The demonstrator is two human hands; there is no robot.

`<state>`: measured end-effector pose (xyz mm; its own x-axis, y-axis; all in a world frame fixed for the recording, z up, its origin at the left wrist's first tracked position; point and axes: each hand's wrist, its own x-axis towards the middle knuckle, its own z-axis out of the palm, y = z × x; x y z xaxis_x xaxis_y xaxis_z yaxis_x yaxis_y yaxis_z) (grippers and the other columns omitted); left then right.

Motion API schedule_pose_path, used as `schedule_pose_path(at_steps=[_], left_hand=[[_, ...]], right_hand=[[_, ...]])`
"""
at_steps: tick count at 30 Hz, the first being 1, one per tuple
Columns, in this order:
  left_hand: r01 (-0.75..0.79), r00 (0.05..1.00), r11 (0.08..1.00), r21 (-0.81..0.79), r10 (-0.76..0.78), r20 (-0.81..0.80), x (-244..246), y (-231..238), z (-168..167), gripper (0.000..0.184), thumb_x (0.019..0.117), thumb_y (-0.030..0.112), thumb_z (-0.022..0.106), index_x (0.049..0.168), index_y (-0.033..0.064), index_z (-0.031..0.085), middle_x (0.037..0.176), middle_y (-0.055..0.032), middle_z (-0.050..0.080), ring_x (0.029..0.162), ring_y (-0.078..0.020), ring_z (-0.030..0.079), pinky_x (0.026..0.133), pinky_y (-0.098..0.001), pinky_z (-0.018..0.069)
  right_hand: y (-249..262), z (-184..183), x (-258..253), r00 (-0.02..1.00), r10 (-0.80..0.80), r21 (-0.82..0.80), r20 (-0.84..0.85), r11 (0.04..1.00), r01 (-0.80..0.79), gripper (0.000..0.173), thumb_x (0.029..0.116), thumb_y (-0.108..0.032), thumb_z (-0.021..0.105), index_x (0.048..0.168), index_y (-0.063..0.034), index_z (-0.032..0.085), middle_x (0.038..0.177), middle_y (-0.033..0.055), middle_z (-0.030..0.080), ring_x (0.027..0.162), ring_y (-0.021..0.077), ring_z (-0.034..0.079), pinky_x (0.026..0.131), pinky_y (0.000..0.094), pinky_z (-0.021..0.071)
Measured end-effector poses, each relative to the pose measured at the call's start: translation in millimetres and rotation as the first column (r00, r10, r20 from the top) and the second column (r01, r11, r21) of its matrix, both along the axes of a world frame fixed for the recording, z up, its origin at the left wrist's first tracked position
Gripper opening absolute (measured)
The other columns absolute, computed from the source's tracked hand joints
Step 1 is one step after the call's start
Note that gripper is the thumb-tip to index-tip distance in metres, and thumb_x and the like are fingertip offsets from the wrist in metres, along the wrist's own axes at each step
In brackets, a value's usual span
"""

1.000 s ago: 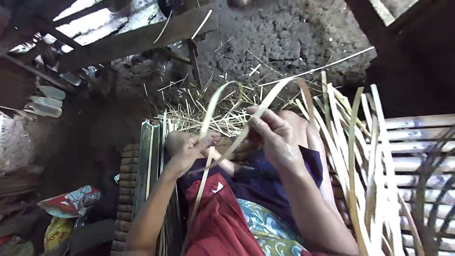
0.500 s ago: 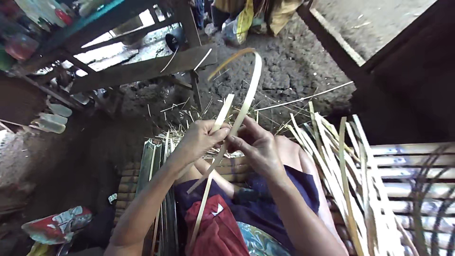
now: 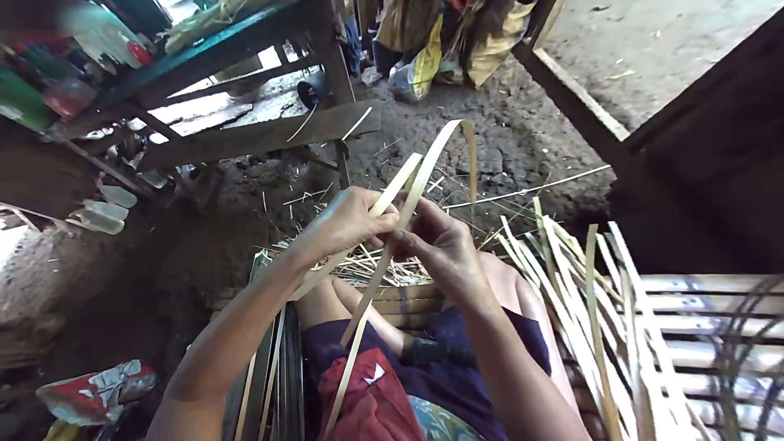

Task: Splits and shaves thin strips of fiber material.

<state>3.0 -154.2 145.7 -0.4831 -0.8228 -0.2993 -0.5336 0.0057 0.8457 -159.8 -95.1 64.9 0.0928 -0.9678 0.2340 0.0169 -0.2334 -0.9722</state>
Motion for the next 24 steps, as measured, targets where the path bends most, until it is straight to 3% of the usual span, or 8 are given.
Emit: schedule_pose_path(at_steps=[6, 9, 12, 14, 17, 19, 22, 24], left_hand=[[0.016, 1.000, 1.000, 0.024, -0.016, -0.010, -6, -4, 3, 0.010, 0.1008, 0.004, 0.061, 0.100, -0.0042, 0.066, 0.078, -0.0039, 0.067, 0.065, -0.0048, 0.067, 0.065, -0.0215, 0.0593], [0.026, 0.991, 0.965, -0.259, 0.009, 0.131, -14, 3, -4, 0.009, 0.0948, 0.007, 0.066, 0.092, -0.0010, 0.067, 0.072, -0.0037, 0.062, 0.059, -0.0061, 0.058, 0.059, -0.0232, 0.0512], [0.004, 0.978, 0.798, -0.602, 0.123, 0.169, -19, 11, -21, 0.011, 0.0887, 0.009, 0.068, 0.083, 0.0004, 0.064, 0.069, -0.0073, 0.059, 0.059, -0.0146, 0.055, 0.055, -0.0318, 0.0456], [-0.067, 0.967, 0.737, -0.673, 0.214, 0.138, -15, 13, -26, 0.011, 0.0899, 0.009, 0.067, 0.088, -0.0013, 0.066, 0.076, -0.0118, 0.063, 0.063, -0.0201, 0.059, 0.058, -0.0366, 0.0496], [-0.094, 0.969, 0.876, -0.472, 0.190, 0.160, -12, 31, -29, 0.018, 0.1036, 0.016, 0.056, 0.112, 0.0014, 0.061, 0.091, -0.0156, 0.063, 0.068, -0.0256, 0.061, 0.060, -0.0435, 0.0535], [-0.060, 0.971, 0.900, -0.431, 0.153, 0.186, -17, 40, -41, 0.026, 0.1088, 0.023, 0.049, 0.125, 0.0035, 0.055, 0.088, -0.0163, 0.065, 0.067, -0.0287, 0.065, 0.059, -0.0472, 0.0561], [-0.024, 0.973, 0.858, -0.513, 0.137, 0.184, -13, 41, -50, 0.030, 0.1092, 0.025, 0.050, 0.127, 0.0012, 0.056, 0.078, -0.0164, 0.063, 0.062, -0.0297, 0.062, 0.056, -0.0471, 0.0532], [-0.055, 0.983, 0.866, -0.497, 0.133, 0.124, 3, 46, -57, 0.030, 0.1080, 0.024, 0.052, 0.125, 0.0000, 0.058, 0.077, -0.0142, 0.062, 0.059, -0.0247, 0.058, 0.056, -0.0427, 0.0516]], right_hand=[[-1, -2, 1, 0.999, -0.047, -0.013, 0.022, 0.999, 0.048, 0.046, 0.0972, -0.005, 0.064, 0.142, -0.0072, 0.053, 0.083, 0.0019, 0.068, 0.063, 0.0077, 0.068, 0.060, 0.0244, 0.0613], [1, -3, 7, 0.993, -0.119, -0.034, -0.021, 0.992, 0.118, 0.047, 0.0963, -0.003, 0.064, 0.142, -0.0054, 0.053, 0.083, 0.0030, 0.069, 0.063, 0.0070, 0.067, 0.061, 0.0244, 0.0609], [1, -8, 11, 0.975, -0.217, -0.062, -0.042, 0.975, 0.215, 0.047, 0.0955, -0.004, 0.064, 0.142, -0.0047, 0.053, 0.083, 0.0022, 0.067, 0.060, 0.0047, 0.064, 0.057, 0.0226, 0.0583], [2, -12, 9, 0.964, -0.267, -0.032, -0.004, 0.963, 0.267, 0.046, 0.0959, -0.003, 0.062, 0.141, -0.0067, 0.054, 0.083, 0.0028, 0.064, 0.058, 0.0065, 0.063, 0.055, 0.0251, 0.0590], [0, -20, 12, 0.957, -0.259, 0.089, 0.129, 0.964, 0.249, 0.032, 0.0943, -0.003, 0.060, 0.126, -0.0076, 0.056, 0.088, 0.0031, 0.063, 0.060, 0.0090, 0.064, 0.055, 0.0286, 0.0600], [-6, -19, 15, 0.951, -0.224, 0.151, 0.211, 0.969, 0.195, 0.023, 0.0971, -0.005, 0.055, 0.119, -0.0101, 0.055, 0.089, -0.0008, 0.064, 0.061, 0.0052, 0.061, 0.055, 0.0242, 0.0567], [-23, -11, 10, 0.891, -0.275, 0.240, 0.360, 0.951, 0.197, 0.013, 0.1049, -0.007, 0.043, 0.104, -0.0106, 0.056, 0.069, -0.0078, 0.061, 0.054, 0.0019, 0.059, 0.056, 0.0219, 0.0569], [-34, -10, -6, 0.847, -0.331, 0.281, 0.417, 0.933, 0.226, 0.020, 0.1078, -0.008, 0.037, 0.104, -0.0088, 0.057, 0.071, -0.0068, 0.068, 0.059, 0.0031, 0.065, 0.060, 0.0226, 0.0590]])
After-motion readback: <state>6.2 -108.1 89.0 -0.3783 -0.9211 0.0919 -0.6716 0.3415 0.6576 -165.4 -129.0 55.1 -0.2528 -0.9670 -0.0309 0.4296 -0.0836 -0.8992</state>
